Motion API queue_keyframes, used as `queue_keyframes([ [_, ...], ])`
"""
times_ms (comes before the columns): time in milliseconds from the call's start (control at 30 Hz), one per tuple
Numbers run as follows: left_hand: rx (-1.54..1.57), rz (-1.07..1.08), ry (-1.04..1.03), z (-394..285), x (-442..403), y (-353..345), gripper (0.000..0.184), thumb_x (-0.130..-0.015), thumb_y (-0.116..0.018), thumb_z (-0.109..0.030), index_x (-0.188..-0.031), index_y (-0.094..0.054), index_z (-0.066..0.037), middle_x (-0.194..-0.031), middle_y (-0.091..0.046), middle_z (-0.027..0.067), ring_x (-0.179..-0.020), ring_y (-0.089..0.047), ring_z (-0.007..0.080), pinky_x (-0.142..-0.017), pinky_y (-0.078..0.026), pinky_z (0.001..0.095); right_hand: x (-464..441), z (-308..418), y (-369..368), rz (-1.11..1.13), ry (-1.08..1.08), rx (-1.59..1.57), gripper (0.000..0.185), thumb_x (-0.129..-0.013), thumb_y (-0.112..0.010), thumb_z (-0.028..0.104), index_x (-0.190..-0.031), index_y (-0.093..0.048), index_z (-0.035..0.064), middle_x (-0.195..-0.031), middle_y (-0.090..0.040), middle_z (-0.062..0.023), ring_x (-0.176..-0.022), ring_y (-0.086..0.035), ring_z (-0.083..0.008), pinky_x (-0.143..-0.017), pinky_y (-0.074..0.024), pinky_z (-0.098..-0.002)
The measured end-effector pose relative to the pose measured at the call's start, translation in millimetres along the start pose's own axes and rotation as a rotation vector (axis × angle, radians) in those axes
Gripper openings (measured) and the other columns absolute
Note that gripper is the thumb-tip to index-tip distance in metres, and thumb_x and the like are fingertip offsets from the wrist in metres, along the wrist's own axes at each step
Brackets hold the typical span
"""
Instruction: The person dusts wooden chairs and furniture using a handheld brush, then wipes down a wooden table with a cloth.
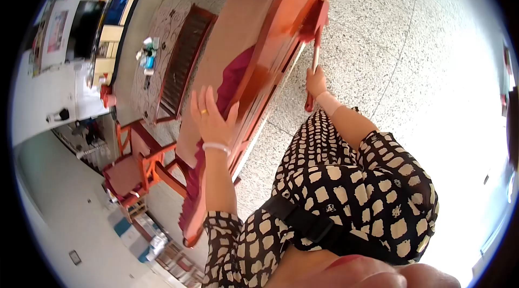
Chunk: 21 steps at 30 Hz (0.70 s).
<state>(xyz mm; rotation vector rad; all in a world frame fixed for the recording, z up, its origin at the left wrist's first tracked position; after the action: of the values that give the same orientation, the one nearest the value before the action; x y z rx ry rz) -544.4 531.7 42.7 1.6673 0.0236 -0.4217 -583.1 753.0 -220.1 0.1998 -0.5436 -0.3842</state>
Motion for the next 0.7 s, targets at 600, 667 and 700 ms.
queue_keyframes([
  [600, 0.51, 0.25, 1.908, -34, 607, -132, 0.047, -0.071, -0.051, -0.014, -0.113, -0.033, -0.003, -0.101, -0.048, 0.0198, -0.092, -0.047, 0.0311, -0.08, -0.037, 0.0372, 160, 48, 28, 0.568, -0.511, -0.821, 0.01, -0.077, -0.041, 0.006, -0.072, -0.032, 0.0046, -0.055, -0.036, -0.0012, -0.042, -0.034, -0.0099, -0.035, -0.0292, -0.0203],
  [667, 0.306, 0.287, 2.243, -66, 626, -99, 0.049, -0.068, -0.051, -0.016, -0.112, -0.035, -0.002, -0.102, -0.047, 0.0243, -0.094, -0.047, 0.036, -0.081, -0.037, 0.0396, 165, 57, 14, 0.607, -0.497, -0.826, 0.011, -0.077, -0.039, 0.005, -0.07, -0.032, 0.0057, -0.054, -0.035, -0.0012, -0.042, -0.034, -0.0098, -0.035, -0.0301, -0.02],
  [700, 0.345, 0.233, 2.314, -80, 634, -91, 0.05, -0.067, -0.053, -0.018, -0.111, -0.035, -0.002, -0.101, -0.048, 0.0238, -0.092, -0.047, 0.0367, -0.079, -0.037, 0.0417, 173, 54, 5, 0.628, -0.485, -0.794, 0.011, -0.077, -0.039, 0.004, -0.068, -0.032, 0.0056, -0.053, -0.035, -0.001, -0.042, -0.035, -0.0092, -0.035, -0.0318, -0.0191],
])
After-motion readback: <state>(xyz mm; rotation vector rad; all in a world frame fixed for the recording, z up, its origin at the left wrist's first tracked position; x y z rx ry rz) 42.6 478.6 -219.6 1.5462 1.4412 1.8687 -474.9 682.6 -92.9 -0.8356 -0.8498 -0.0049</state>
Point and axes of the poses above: each hand's wrist, its own x-axis away from the middle knuckle, its own y-axis out of the back of the hand, z = x × y, the point moved 2 cm from there along -x, towards the middle knuckle
